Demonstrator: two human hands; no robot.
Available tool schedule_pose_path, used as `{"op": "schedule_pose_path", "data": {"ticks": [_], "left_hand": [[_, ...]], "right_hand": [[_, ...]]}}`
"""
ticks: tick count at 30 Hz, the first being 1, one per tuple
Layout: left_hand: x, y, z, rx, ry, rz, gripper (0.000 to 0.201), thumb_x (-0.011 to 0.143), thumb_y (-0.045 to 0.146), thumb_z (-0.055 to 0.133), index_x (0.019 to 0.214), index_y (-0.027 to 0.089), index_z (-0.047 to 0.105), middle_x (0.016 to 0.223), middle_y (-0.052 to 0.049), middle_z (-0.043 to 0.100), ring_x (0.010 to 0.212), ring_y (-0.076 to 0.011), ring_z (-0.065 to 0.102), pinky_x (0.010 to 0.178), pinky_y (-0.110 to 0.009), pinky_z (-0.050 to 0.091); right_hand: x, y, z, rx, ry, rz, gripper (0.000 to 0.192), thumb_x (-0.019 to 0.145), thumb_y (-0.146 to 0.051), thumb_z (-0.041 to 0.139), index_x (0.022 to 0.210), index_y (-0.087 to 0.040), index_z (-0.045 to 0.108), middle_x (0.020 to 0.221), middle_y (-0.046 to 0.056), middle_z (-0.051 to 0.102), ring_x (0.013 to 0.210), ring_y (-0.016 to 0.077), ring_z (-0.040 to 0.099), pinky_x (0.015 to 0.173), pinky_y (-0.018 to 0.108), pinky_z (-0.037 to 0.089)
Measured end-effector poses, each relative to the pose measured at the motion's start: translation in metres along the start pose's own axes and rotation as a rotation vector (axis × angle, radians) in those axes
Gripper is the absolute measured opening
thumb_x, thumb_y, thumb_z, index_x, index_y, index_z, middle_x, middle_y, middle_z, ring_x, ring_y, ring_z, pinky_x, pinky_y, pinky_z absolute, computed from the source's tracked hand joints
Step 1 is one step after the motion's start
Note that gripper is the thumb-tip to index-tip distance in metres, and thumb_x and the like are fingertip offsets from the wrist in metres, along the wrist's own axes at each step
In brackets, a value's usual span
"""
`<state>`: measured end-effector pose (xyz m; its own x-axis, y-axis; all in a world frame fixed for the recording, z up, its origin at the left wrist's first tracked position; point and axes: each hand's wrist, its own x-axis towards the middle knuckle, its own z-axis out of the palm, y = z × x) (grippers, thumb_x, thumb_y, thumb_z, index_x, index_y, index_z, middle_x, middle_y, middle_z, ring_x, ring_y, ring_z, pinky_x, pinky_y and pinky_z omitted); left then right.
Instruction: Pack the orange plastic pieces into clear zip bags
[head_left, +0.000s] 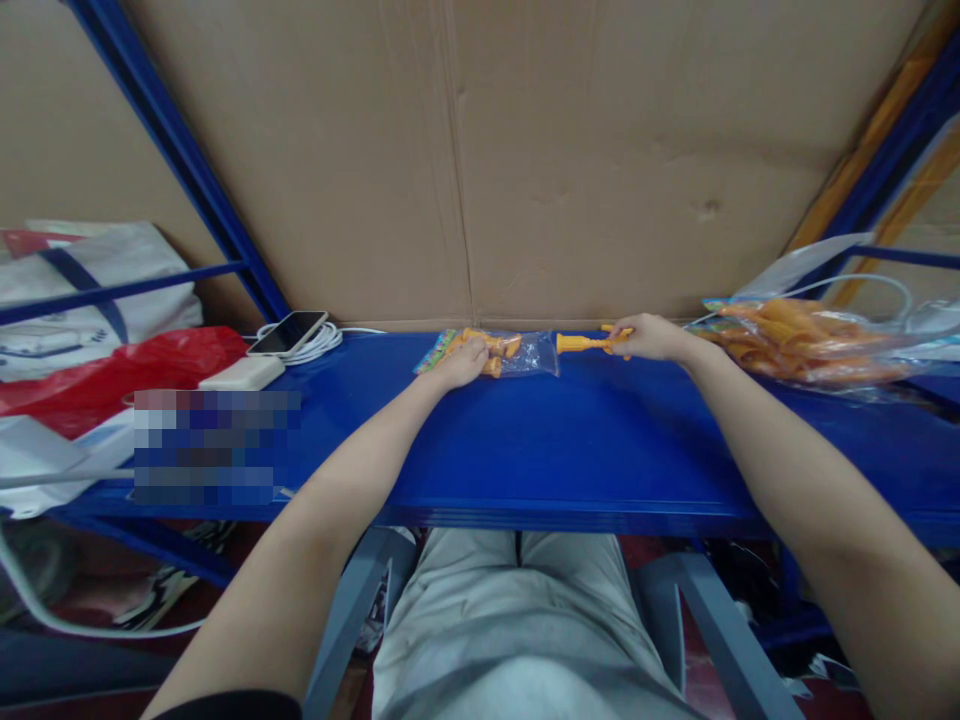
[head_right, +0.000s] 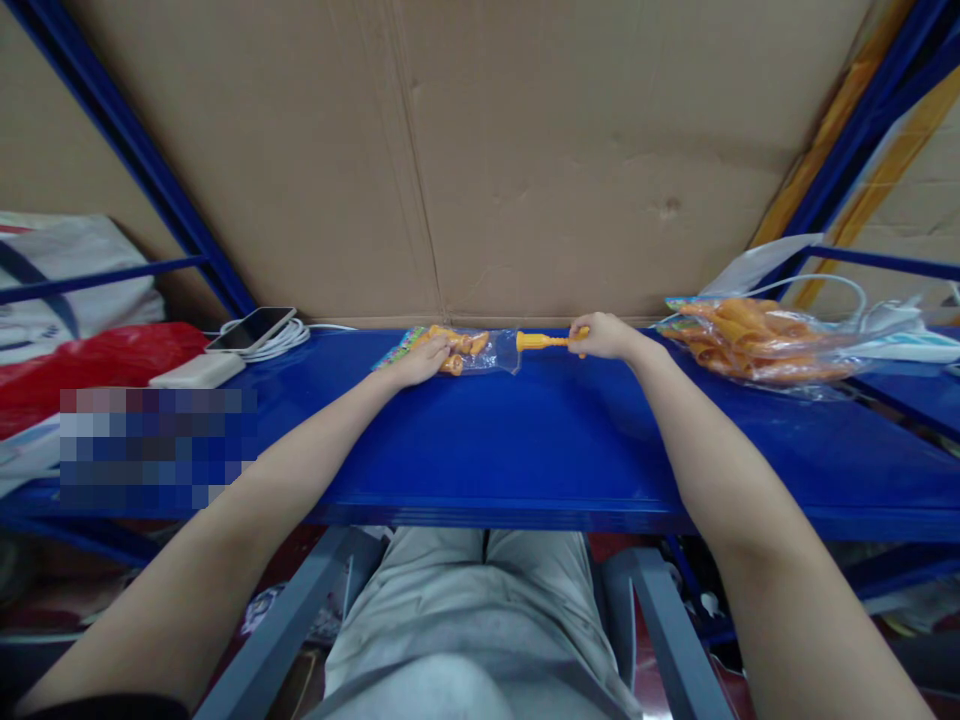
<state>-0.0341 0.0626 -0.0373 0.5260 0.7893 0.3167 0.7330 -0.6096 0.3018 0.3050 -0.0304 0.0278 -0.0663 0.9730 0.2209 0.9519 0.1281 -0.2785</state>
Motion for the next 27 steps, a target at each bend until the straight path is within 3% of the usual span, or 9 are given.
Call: {"op": "schedule_pose_path", "data": {"ticks": [7, 14, 16, 19, 21, 23, 27], "left_hand": [[-0.001, 0.010, 0.002, -0.015, -0.042, 0.026, 0.043, 0.096, 0.030, 0.030, 0.121, 0.016, 0.061, 0.132, -0.012, 0.061, 0.129, -0.0243, 0.052, 0.114, -0.040, 0.036], [-0.003, 0.022, 0.000, -0.029, -0.036, 0.060, 0.042, 0.097, 0.033, 0.029, 0.119, 0.018, 0.062, 0.133, -0.010, 0.062, 0.130, -0.0234, 0.050, 0.116, -0.042, 0.034], [-0.003, 0.022, -0.003, -0.014, -0.004, -0.001, 0.042, 0.098, 0.034, 0.029, 0.122, 0.019, 0.060, 0.139, -0.010, 0.059, 0.135, -0.0253, 0.046, 0.118, -0.048, 0.030], [-0.004, 0.015, -0.005, -0.017, 0.094, -0.200, 0.043, 0.098, 0.037, 0.030, 0.128, 0.021, 0.056, 0.148, -0.011, 0.050, 0.144, -0.0339, 0.035, 0.115, -0.067, 0.022], [-0.003, 0.007, -0.004, -0.044, 0.158, -0.315, 0.043, 0.098, 0.041, 0.032, 0.127, 0.021, 0.057, 0.147, -0.014, 0.051, 0.144, -0.0391, 0.034, 0.111, -0.072, 0.023], [-0.002, -0.001, -0.003, -0.088, 0.189, -0.335, 0.044, 0.099, 0.044, 0.032, 0.121, 0.020, 0.061, 0.140, -0.015, 0.058, 0.140, -0.0398, 0.041, 0.110, -0.069, 0.030], [0.002, -0.005, -0.003, -0.179, 0.112, -0.221, 0.050, 0.101, 0.040, 0.025, 0.112, 0.014, 0.067, 0.121, -0.014, 0.070, 0.125, -0.0295, 0.058, 0.110, -0.046, 0.042]], "right_hand": [[-0.008, -0.036, 0.006, -0.098, -0.014, -0.096, 0.012, 0.070, -0.021, 0.063, 0.080, -0.022, 0.070, 0.063, -0.002, 0.068, 0.066, 0.0165, 0.064, 0.063, 0.024, 0.043], [-0.007, -0.046, 0.021, -0.090, 0.006, -0.081, 0.015, 0.073, -0.024, 0.064, 0.085, -0.020, 0.070, 0.066, 0.000, 0.068, 0.066, 0.0174, 0.062, 0.060, 0.025, 0.040], [-0.006, -0.047, 0.026, -0.038, -0.001, -0.082, 0.017, 0.074, -0.024, 0.062, 0.088, -0.019, 0.069, 0.064, 0.000, 0.067, 0.063, 0.0167, 0.061, 0.060, 0.025, 0.040], [-0.004, -0.048, 0.034, 0.015, 0.015, -0.074, 0.021, 0.074, -0.026, 0.061, 0.092, -0.019, 0.069, 0.063, 0.000, 0.066, 0.061, 0.0167, 0.059, 0.062, 0.026, 0.040], [-0.004, -0.049, 0.040, 0.036, 0.034, -0.069, 0.023, 0.074, -0.027, 0.060, 0.094, -0.020, 0.069, 0.063, 0.000, 0.065, 0.061, 0.0170, 0.058, 0.064, 0.027, 0.040], [-0.004, -0.051, 0.045, 0.050, 0.053, -0.067, 0.026, 0.073, -0.028, 0.059, 0.096, -0.021, 0.069, 0.063, -0.001, 0.064, 0.061, 0.0171, 0.058, 0.066, 0.028, 0.040], [-0.005, -0.053, 0.053, 0.068, 0.083, -0.081, 0.026, 0.073, -0.030, 0.058, 0.095, -0.022, 0.069, 0.061, -0.002, 0.060, 0.060, 0.0168, 0.056, 0.065, 0.027, 0.038]]}}
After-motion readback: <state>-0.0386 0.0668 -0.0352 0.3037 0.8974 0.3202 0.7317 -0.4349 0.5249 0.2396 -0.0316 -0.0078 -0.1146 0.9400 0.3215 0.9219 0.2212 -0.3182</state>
